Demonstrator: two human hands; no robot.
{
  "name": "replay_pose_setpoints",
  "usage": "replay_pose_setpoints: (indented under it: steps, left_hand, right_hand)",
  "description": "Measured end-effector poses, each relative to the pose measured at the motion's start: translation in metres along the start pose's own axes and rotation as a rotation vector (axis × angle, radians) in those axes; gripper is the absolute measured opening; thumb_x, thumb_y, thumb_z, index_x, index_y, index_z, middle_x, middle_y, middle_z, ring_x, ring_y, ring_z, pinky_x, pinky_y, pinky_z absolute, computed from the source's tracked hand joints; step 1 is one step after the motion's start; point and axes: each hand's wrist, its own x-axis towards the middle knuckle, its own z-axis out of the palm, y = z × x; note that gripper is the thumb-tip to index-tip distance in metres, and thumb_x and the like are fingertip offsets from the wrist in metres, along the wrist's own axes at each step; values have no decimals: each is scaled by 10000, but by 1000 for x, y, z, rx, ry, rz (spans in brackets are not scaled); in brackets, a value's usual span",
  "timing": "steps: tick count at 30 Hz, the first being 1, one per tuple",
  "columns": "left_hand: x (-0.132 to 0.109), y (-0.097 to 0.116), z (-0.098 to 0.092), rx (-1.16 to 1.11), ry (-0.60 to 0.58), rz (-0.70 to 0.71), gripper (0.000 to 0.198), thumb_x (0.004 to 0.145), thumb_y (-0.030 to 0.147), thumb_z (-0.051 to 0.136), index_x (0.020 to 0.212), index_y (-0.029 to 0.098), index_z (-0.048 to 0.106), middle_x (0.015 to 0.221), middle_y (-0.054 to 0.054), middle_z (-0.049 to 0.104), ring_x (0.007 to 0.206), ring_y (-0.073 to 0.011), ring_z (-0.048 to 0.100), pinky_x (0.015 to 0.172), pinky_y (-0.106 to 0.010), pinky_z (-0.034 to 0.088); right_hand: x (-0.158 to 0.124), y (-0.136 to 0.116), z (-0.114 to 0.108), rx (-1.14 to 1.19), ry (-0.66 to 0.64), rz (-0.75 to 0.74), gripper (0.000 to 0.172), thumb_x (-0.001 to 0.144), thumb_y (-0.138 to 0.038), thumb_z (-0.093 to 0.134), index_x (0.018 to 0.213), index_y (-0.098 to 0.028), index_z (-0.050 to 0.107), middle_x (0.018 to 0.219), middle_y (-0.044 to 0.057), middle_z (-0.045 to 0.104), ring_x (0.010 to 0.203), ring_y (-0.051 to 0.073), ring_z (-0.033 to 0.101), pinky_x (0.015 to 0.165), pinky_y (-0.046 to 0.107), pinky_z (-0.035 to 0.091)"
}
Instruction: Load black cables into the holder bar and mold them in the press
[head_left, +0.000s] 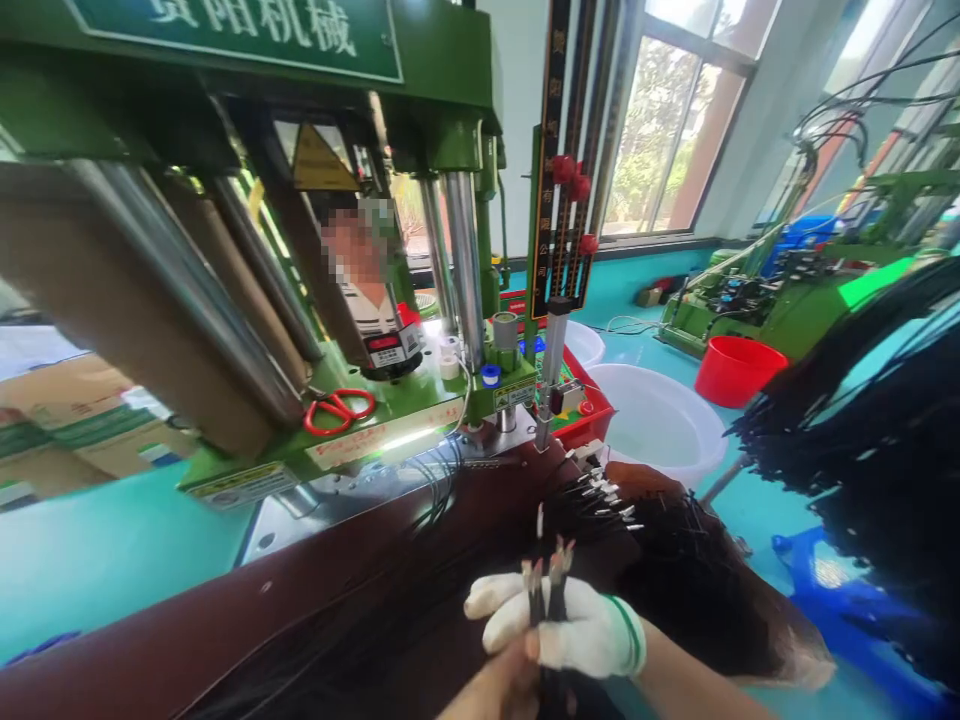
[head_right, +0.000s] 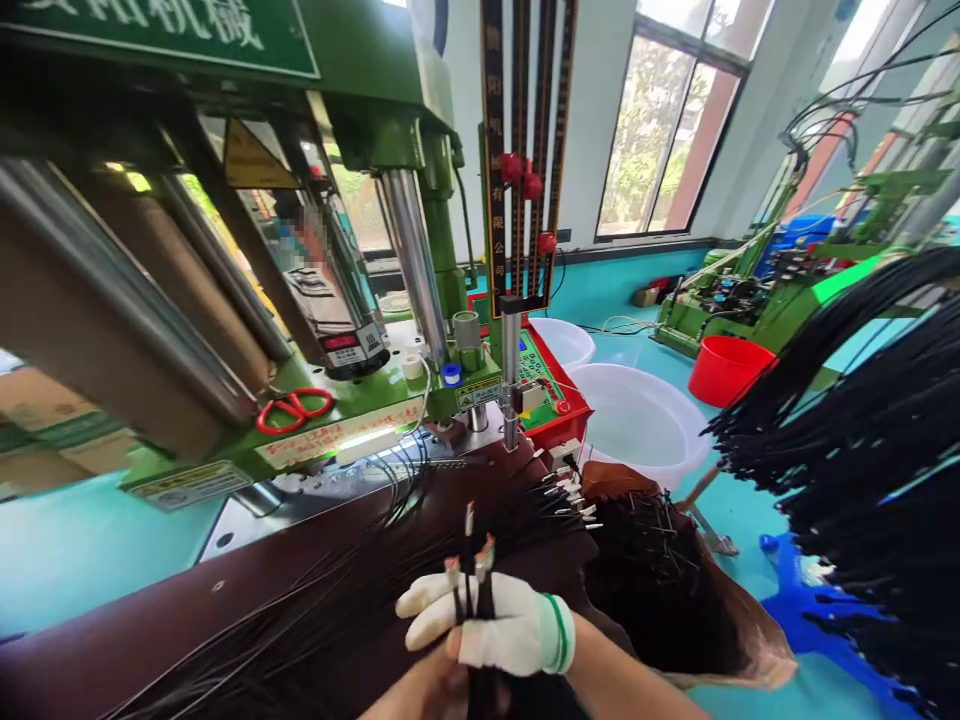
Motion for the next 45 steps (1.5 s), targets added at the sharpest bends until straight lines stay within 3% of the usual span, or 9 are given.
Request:
replay_pose_setpoints:
  steps: [3,5,8,12,19,26,32,41,45]
  left_hand:
    - [13,17,18,-621,8,127,648,647,663,565,985,136,398,771,-70,534,582,-120,534,525,-230,415]
    - [19,24,26,-892,-24,168,524,724,562,569,937,153,318,602,15,460,390,-42,395,385,-160,318]
    - [24,28,31,-837,-47,133,399,829,500,467,915,136,326,456,61,366,293,-32,267,299,-139,199]
    - [29,37,28,-731,22,21,452,805,541,469,796,94,398,452,14,402,311,-49,336,322,-163,180]
    - [40,69,20,-861,231,-10,466,782,515,516,874,67,426,565,-12,472,418,-55,408,448,-194,283]
    - [48,65,17,-758,148,-81,449,784,497,503,873,59,459,526,-6,445,373,-58,361,400,-198,230]
    - [50,74,14,-906,233,-160,535,657,538,608,850,68,441,559,-22,473,414,-96,421,428,-231,309]
    - [53,60,16,-938,384,-133,595,601,604,622,837,102,408,535,22,427,398,-63,353,387,-206,260]
    - [50,60,-1,-841,504,-120,660,557,683,600,802,101,410,485,58,338,366,-25,254,363,-180,182]
  right_hand:
    - [-2,14,6,-98,34,24,363,849,-130,441,1192,-157,556,1258,140,434,1211,234,354,1017,430,243]
    - [-4,26,4,133,134,109,370,869,-167,429,1229,-181,516,1245,149,446,1176,247,405,992,465,268]
    - [-1,33,-6,585,365,198,399,902,-209,361,1297,-162,402,1184,168,492,1084,265,491,968,521,268]
    - [13,24,-25,554,550,191,355,898,-194,372,1238,-99,415,1075,171,555,993,267,548,947,532,305]
    - [18,17,-39,168,253,338,364,908,-277,411,1175,-38,474,1113,193,536,1038,223,532,943,456,387]
    - [40,-5,-70,-312,-72,435,557,901,-387,370,1316,-16,350,1325,144,361,1213,179,377,1033,337,314]
    - [61,-4,-59,-595,-452,504,602,861,-460,311,1209,-14,515,1203,114,496,1117,207,465,980,302,349]
    - [65,22,-49,-459,-358,426,545,883,-433,317,1108,-9,576,1069,100,579,997,145,542,879,218,419]
    - [74,50,-74,-1065,-120,558,428,921,-339,301,1225,-112,499,1240,32,476,1149,93,422,1004,179,290]
